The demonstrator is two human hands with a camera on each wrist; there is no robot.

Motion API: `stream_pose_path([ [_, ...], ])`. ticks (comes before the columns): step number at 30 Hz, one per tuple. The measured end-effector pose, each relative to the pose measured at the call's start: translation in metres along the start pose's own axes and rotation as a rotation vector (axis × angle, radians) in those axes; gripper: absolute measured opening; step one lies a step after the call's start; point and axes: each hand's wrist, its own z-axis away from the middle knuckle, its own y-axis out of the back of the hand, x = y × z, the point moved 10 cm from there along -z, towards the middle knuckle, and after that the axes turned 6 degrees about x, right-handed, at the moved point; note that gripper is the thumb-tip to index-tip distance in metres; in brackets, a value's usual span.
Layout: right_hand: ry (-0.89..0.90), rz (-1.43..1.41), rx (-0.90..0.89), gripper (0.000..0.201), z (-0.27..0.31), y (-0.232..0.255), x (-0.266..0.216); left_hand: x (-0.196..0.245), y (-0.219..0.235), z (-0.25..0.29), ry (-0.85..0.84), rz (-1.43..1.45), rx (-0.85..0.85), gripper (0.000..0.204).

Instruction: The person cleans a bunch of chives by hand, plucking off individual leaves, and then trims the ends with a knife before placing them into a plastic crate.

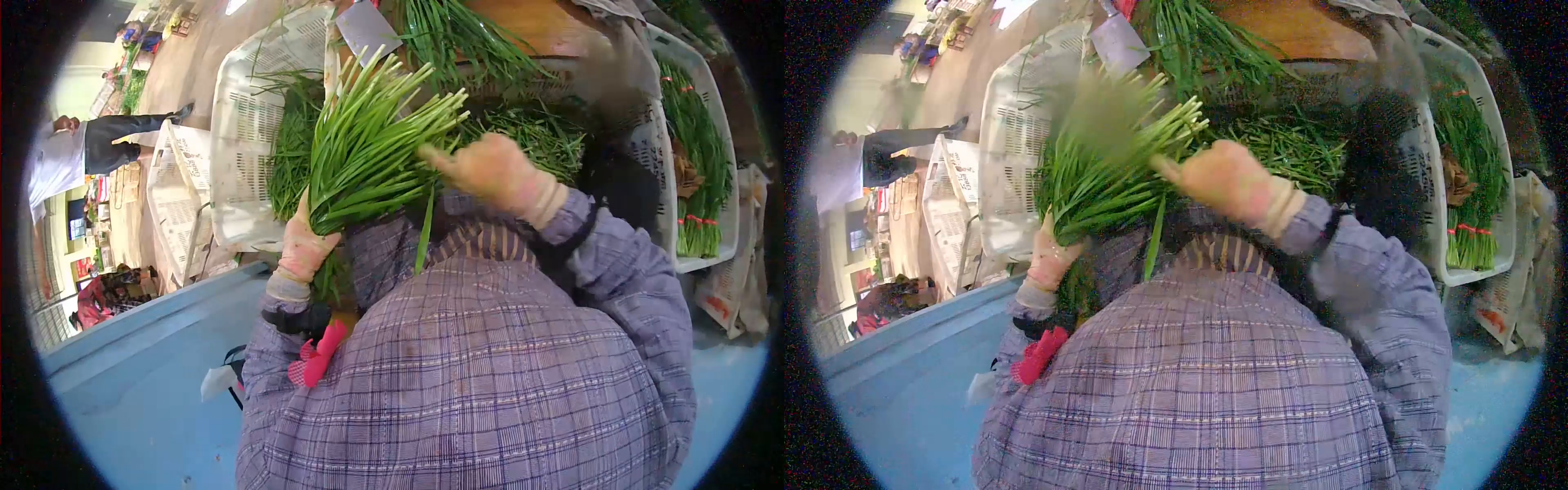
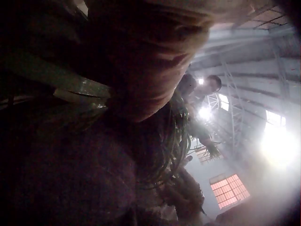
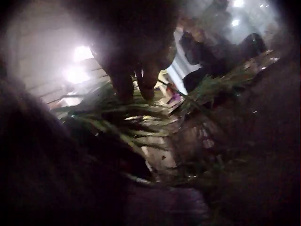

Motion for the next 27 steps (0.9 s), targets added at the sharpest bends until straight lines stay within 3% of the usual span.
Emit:
stream_pose_path([
  [4,0.055,-0.101,0.007,0.041,-0.013,-0.018,0.02,-0.013,0.007,0.001,-0.041,-0.013,-0.001,0.077],
  [5,0.013,-0.039,-0.071,0.019,-0.009,-0.015,0.029,-0.019,0.006,0.0,-0.043,0.001,-0.01,0.077],
  [8,-0.083,-0.013,-0.109,0.017,0.009,-0.008,0.065,-0.035,0.007,0.0,0.042,0.245,0.01,0.065],
  [9,-0.088,-0.007,-0.115,0.017,0.016,-0.009,0.075,-0.035,0.004,-0.001,-0.013,0.266,-0.018,0.065],
  [12,-0.153,-0.025,0.009,0.018,0.034,0.004,0.107,-0.045,0.001,-0.001,0.036,0.354,-0.016,0.065],
  [14,-0.298,0.033,-0.038,0.018,0.047,0.007,0.135,-0.052,0.001,-0.002,0.039,0.337,-0.015,0.065],
  [15,-0.405,0.02,-0.158,0.028,0.062,-0.012,0.157,-0.055,0.002,-0.002,0.043,0.32,-0.015,0.065],
  [17,-0.416,-0.132,-0.088,0.03,0.083,-0.022,0.168,-0.054,0.001,-0.003,0.045,0.306,-0.037,0.063],
  [18,-0.422,-0.283,-0.014,0.033,0.09,-0.024,0.17,-0.053,0.0,-0.003,0.046,0.291,-0.054,0.061],
  [19,-0.34,-0.129,-0.173,0.039,0.085,-0.024,0.155,-0.053,0.0,-0.002,0.047,0.291,-0.059,0.061],
  [20,-0.344,-0.126,-0.173,0.039,0.074,-0.01,0.143,-0.048,0.0,-0.003,-0.004,0.236,-0.065,0.061],
  [23,-0.491,-0.314,-0.196,0.042,0.038,0.001,0.116,-0.042,0.0,-0.006,-0.113,0.093,-0.087,0.062],
  [25,-0.14,-0.313,0.252,0.046,0.0,0.033,0.081,-0.036,-0.002,-0.008,-0.175,0.002,-0.095,0.062],
  [27,-0.152,-0.225,0.143,0.035,-0.022,0.012,0.07,-0.048,-0.004,-0.007,0.022,0.316,-0.097,0.067],
])
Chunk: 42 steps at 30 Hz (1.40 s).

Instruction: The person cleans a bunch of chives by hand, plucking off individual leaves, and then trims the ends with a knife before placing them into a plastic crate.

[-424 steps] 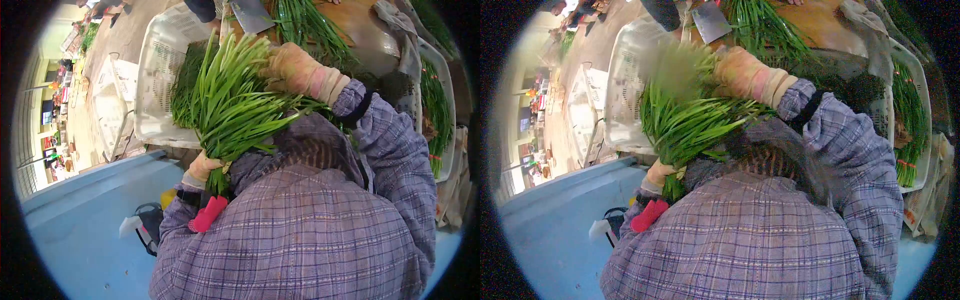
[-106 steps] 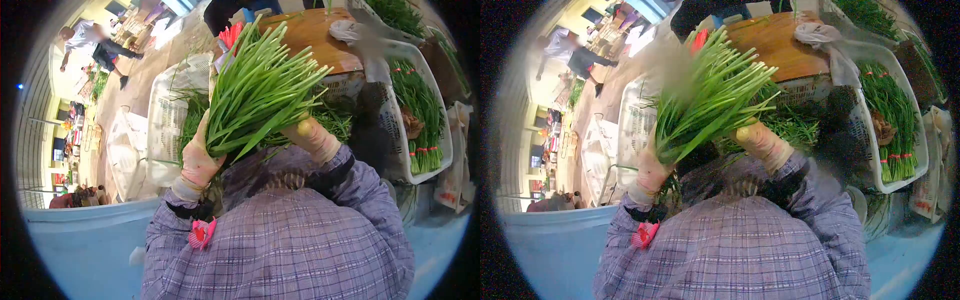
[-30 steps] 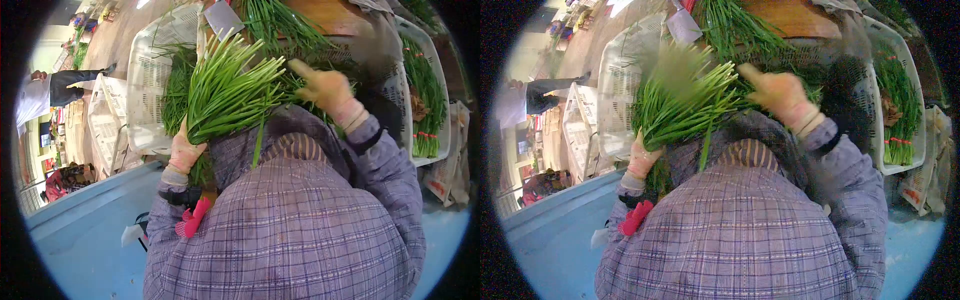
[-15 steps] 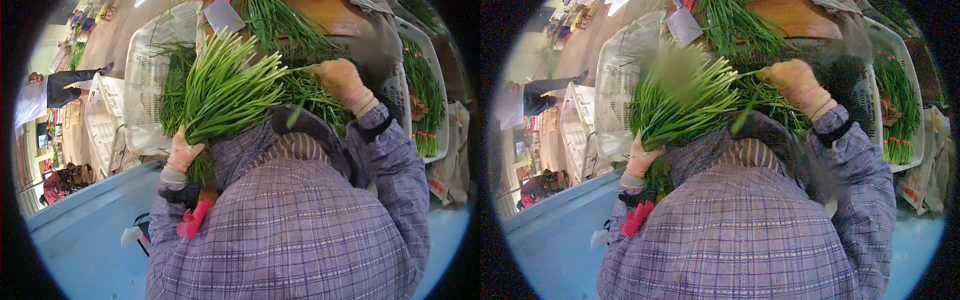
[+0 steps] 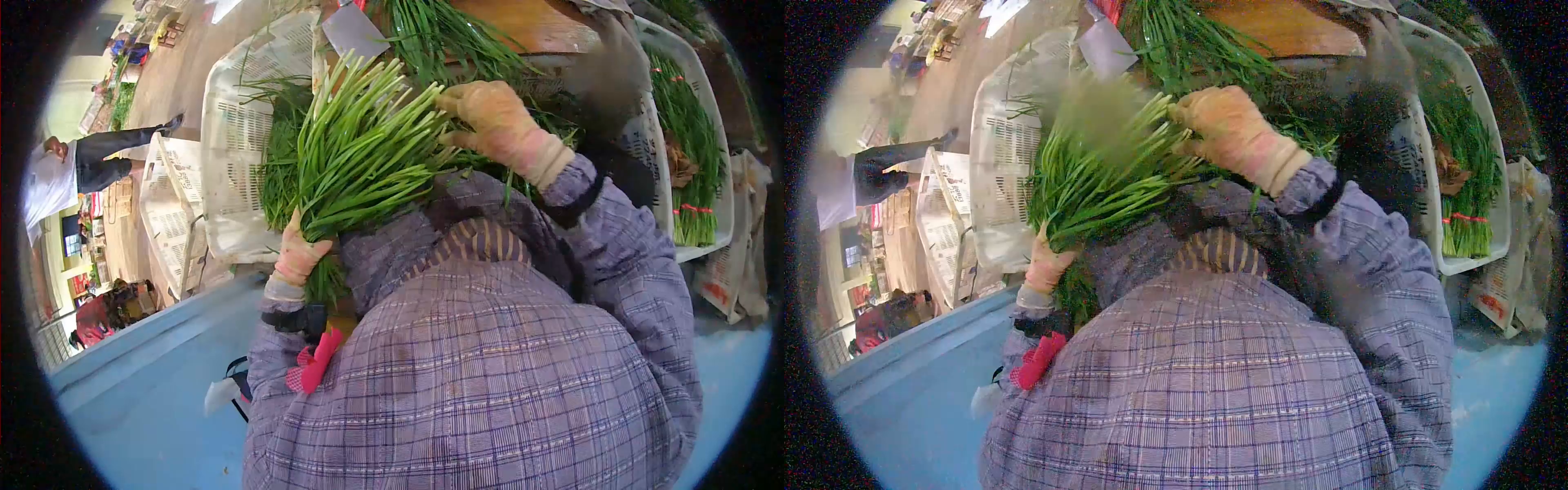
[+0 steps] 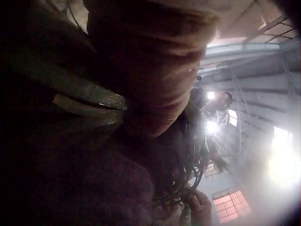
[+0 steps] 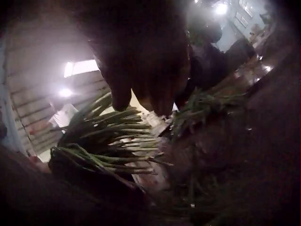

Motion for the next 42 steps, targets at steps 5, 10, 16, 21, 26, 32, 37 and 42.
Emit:
stream_pose_path([
  [5,-0.04,0.243,-0.245,0.017,-0.006,-0.027,-0.003,-0.027,0.015,-0.001,0.033,-0.053,0.0,0.071],
  [10,-0.187,0.18,-0.004,0.018,0.013,0.015,0.042,-0.031,0.015,-0.005,-0.001,-0.051,0.001,0.071],
  [16,-0.026,-0.44,0.318,0.03,0.006,0.051,0.011,-0.023,0.005,-0.007,-0.047,-0.147,-0.042,0.072],
  [21,0.033,-0.211,0.141,0.031,-0.008,0.02,-0.014,-0.029,0.009,-0.002,-0.061,0.037,0.02,0.073],
  [26,-0.097,-0.018,-0.161,0.034,0.001,-0.012,-0.011,0.006,-0.017,0.006,-0.553,-0.759,-0.119,0.075],
  [32,-0.116,-0.003,-0.052,0.026,-0.009,0.01,-0.016,-0.002,-0.007,0.002,-0.406,-0.489,-0.002,0.079],
  [37,-0.064,-0.066,-0.015,0.027,-0.013,-0.007,-0.017,0.027,0.003,0.006,-0.347,-0.528,0.186,0.084],
  [42,0.045,-0.287,0.044,0.028,0.004,-0.034,-0.022,0.052,0.0,0.011,-0.381,-0.615,0.237,0.087],
])
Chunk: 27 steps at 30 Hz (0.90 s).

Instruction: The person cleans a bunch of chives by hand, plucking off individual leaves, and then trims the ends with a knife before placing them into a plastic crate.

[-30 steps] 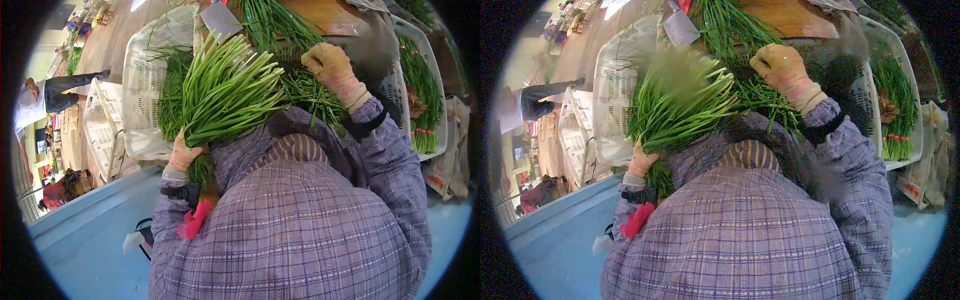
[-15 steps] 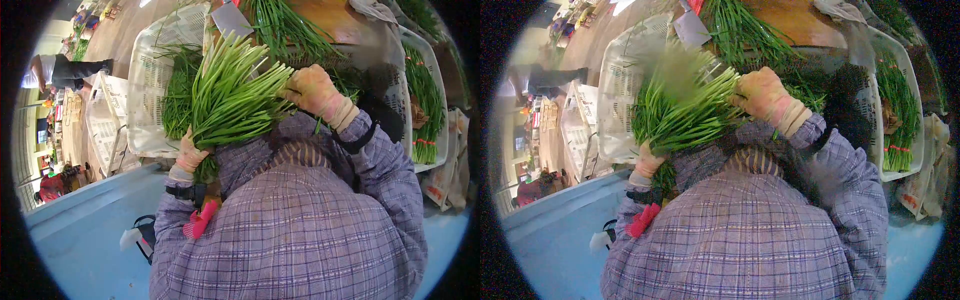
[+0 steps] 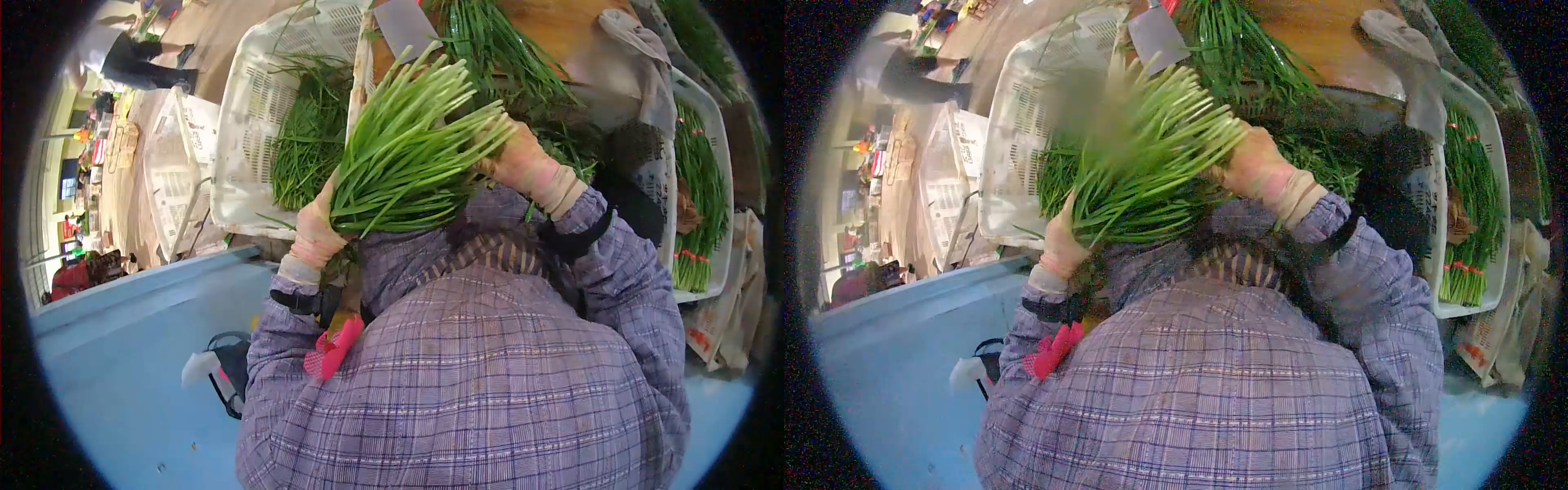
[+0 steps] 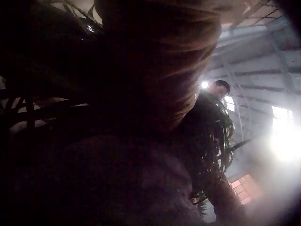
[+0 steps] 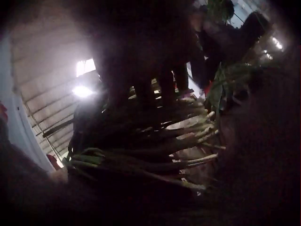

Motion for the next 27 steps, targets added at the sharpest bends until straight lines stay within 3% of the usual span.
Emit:
stream_pose_path([
  [1,-0.143,-0.135,-0.05,0.028,0.005,-0.007,0.011,0.001,0.002,-0.001,0.006,-0.003,0.006,0.087],
  [3,-0.106,-0.22,-0.043,0.026,0.01,-0.014,0.012,0.006,0.001,-0.005,0.024,-0.009,-0.035,0.086],
  [5,-0.415,-0.573,-0.006,0.028,0.028,-0.044,0.05,0.011,0.003,-0.009,-0.003,0.011,-0.014,0.084],
  [12,-0.157,-0.154,0.048,0.017,0.019,-0.015,0.011,0.002,0.0,-0.006,-0.031,-0.021,-0.011,0.083],
  [14,0.038,0.015,0.054,0.021,0.02,-0.005,-0.012,0.01,0.004,-0.006,-0.077,-0.018,0.019,0.084],
  [15,0.042,0.012,0.053,0.021,0.024,-0.012,-0.005,0.009,0.003,-0.006,-0.066,-0.04,0.004,0.085],
  [17,-0.196,-0.139,-0.168,0.022,0.039,-0.056,0.032,0.009,0.004,-0.005,-0.053,-0.063,-0.008,0.086],
  [18,-0.194,-0.14,-0.169,0.022,0.043,-0.064,0.035,0.01,0.005,-0.005,-0.064,-0.089,-0.011,0.086],
  [20,-0.794,-1.742,0.09,0.022,0.054,-0.084,0.051,0.012,0.004,-0.005,-0.077,-0.113,-0.013,0.086],
  [21,-0.792,-1.739,0.093,0.022,0.055,-0.08,0.053,0.009,0.003,-0.005,-0.067,-0.135,-0.024,0.086],
  [23,-0.363,-1.139,-0.077,0.023,0.042,-0.049,0.026,0.006,0.002,-0.004,-0.063,-0.152,-0.039,0.086],
  [24,-0.365,-1.134,-0.074,0.023,0.042,-0.046,0.023,0.003,0.002,-0.003,-0.056,-0.169,-0.04,0.085],
  [26,-0.613,-1.583,0.014,0.022,0.045,-0.053,0.025,0.003,0.001,-0.002,-0.048,-0.183,-0.04,0.085],
  [27,-0.612,-1.581,0.017,0.022,0.044,-0.047,0.021,0.003,0.001,-0.002,-0.034,-0.2,-0.045,0.086],
])
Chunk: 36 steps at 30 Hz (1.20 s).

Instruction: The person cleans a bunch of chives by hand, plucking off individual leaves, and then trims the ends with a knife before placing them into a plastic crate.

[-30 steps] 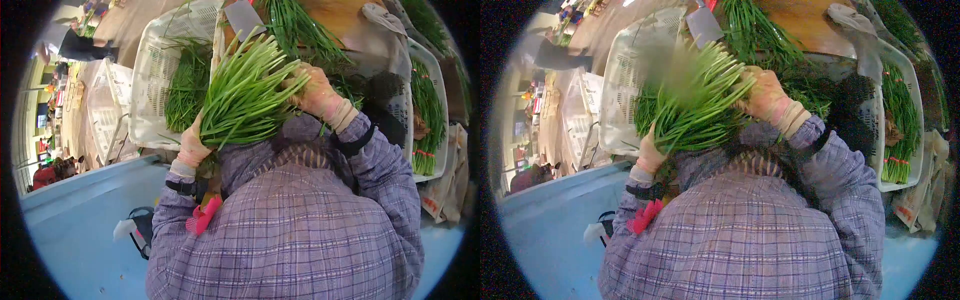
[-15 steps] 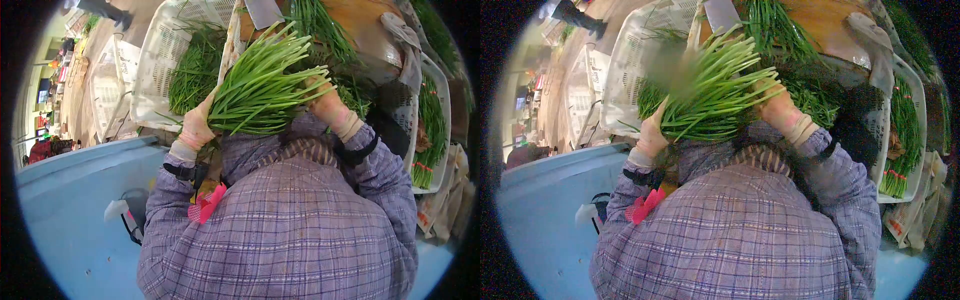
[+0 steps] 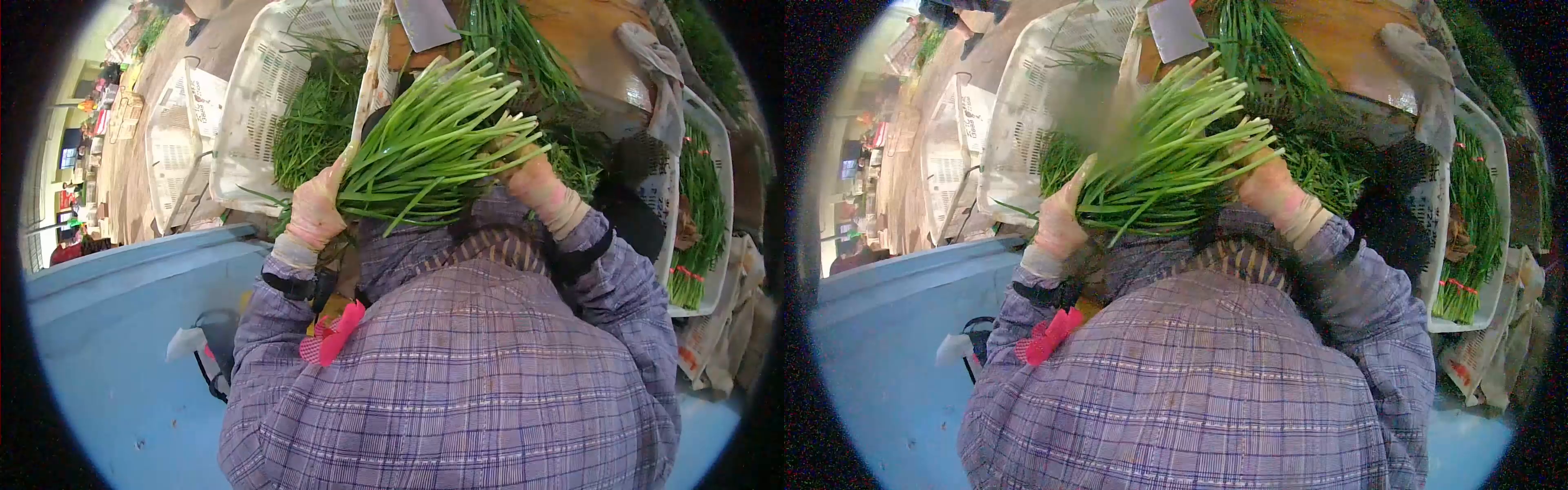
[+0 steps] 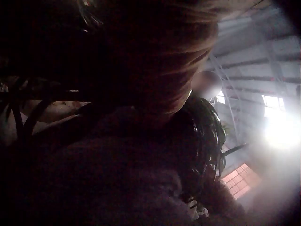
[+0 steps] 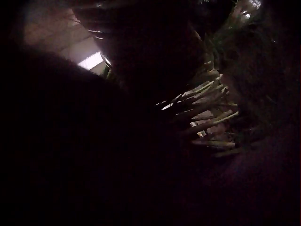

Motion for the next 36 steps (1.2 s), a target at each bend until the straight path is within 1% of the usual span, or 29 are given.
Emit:
stream_pose_path([
  [2,0.587,1.366,0.096,0.014,0.016,-0.027,-0.05,0.003,0.002,-0.001,0.003,-0.013,-0.007,0.086],
  [3,0.587,1.371,0.106,0.014,0.014,-0.019,-0.047,0.005,0.004,-0.002,-0.005,0.014,0.008,0.088],
  [4,0.369,1.232,0.219,0.009,0.002,0.016,-0.035,0.009,0.006,-0.003,-0.015,0.042,0.021,0.089],
  [5,0.155,1.079,0.33,0.011,-0.004,0.044,-0.026,0.014,0.008,-0.006,-0.016,0.079,0.037,0.09],
  [6,0.153,1.079,0.348,0.011,0.0,0.055,-0.035,0.016,0.007,-0.005,-0.029,0.087,0.027,0.09],
  [8,0.516,1.776,0.255,0.012,0.017,0.029,-0.088,0.004,0.003,-0.002,0.096,0.202,-0.012,0.089],
  [10,0.516,1.812,0.353,0.011,0.031,0.053,-0.12,0.001,-0.001,-0.001,0.125,0.174,-0.028,0.087],
  [12,0.03,1.997,0.465,0.012,0.035,0.101,-0.132,-0.003,-0.001,0.002,0.09,0.194,0.035,0.087],
  [13,-0.151,2.099,0.415,0.021,0.041,0.123,-0.129,-0.021,-0.014,0.009,0.149,0.259,-0.023,0.084],
  [14,-0.155,2.09,0.427,0.021,0.048,0.13,-0.127,-0.03,-0.022,0.013,0.14,0.255,-0.032,0.084],
  [15,0.149,2.103,0.533,0.025,0.055,0.12,-0.142,-0.038,-0.032,0.016,0.148,0.348,-0.054,0.082],
  [16,0.455,2.09,0.632,0.029,0.065,0.098,-0.158,-0.035,-0.035,0.014,0.161,0.442,-0.078,0.08],
  [17,0.468,1.918,0.605,0.036,0.068,0.096,-0.158,-0.034,-0.036,0.015,0.222,0.593,-0.069,0.074],
  [18,0.468,1.908,0.616,0.036,0.07,0.09,-0.156,-0.03,-0.031,0.015,0.216,0.584,-0.076,0.074],
  [19,0.439,1.572,0.44,0.039,0.068,0.084,-0.144,-0.028,-0.026,0.016,0.27,0.545,-0.11,0.073],
  [20,0.408,1.234,0.27,0.041,0.067,0.064,-0.134,-0.027,-0.025,0.016,0.324,0.506,-0.144,0.071],
  [21,0.112,0.92,0.269,0.046,0.068,0.059,-0.11,-0.031,-0.027,0.016,0.415,0.691,-0.088,0.05],
  [22,-0.166,0.595,0.253,0.05,0.074,0.038,-0.082,-0.026,-0.022,0.012,0.407,0.678,-0.093,0.05],
  [23,-0.163,0.535,0.171,0.053,0.075,0.02,-0.072,-0.018,-0.017,0.008,0.405,0.648,-0.141,0.045],
  [24,-0.224,0.445,0.151,0.053,0.075,0.019,-0.047,-0.009,-0.011,0.005,0.408,0.616,-0.189,0.04],
  [25,-0.221,0.406,0.105,0.053,0.075,0.008,-0.039,0.0,-0.002,-0.001,0.405,0.6,-0.189,0.04],
  [27,-0.2,0.362,0.061,0.054,0.069,-0.008,-0.031,0.013,0.001,-0.009,0.548,0.717,-0.248,0.047],
  [29,-0.361,0.148,-0.045,0.065,0.068,-0.025,-0.006,0.028,0.011,-0.02,0.551,0.733,-0.218,0.045],
  [30,-0.349,0.146,-0.045,0.065,0.064,-0.027,-0.002,0.034,0.016,-0.024,0.565,0.762,-0.185,0.043],
  [31,-0.319,0.08,-0.133,0.072,0.062,-0.037,0.001,0.044,0.019,-0.028,0.556,0.757,-0.185,0.043],
  [32,-0.287,0.016,-0.221,0.082,0.057,-0.047,0.007,0.06,0.027,-0.037,0.431,0.661,-0.18,0.045],
  [33,-0.396,-0.153,-0.136,0.094,0.035,-0.031,0.042,0.073,0.032,-0.043,0.307,0.567,-0.172,0.048],
  [34,-0.391,-0.15,-0.134,0.094,0.035,-0.037,0.03,0.074,0.03,-0.042,0.301,0.568,-0.172,0.048],
  [36,-0.046,-0.287,-0.161,0.095,0.037,-0.052,-0.037,0.068,0.025,-0.036,0.356,0.55,-0.143,0.054],
])
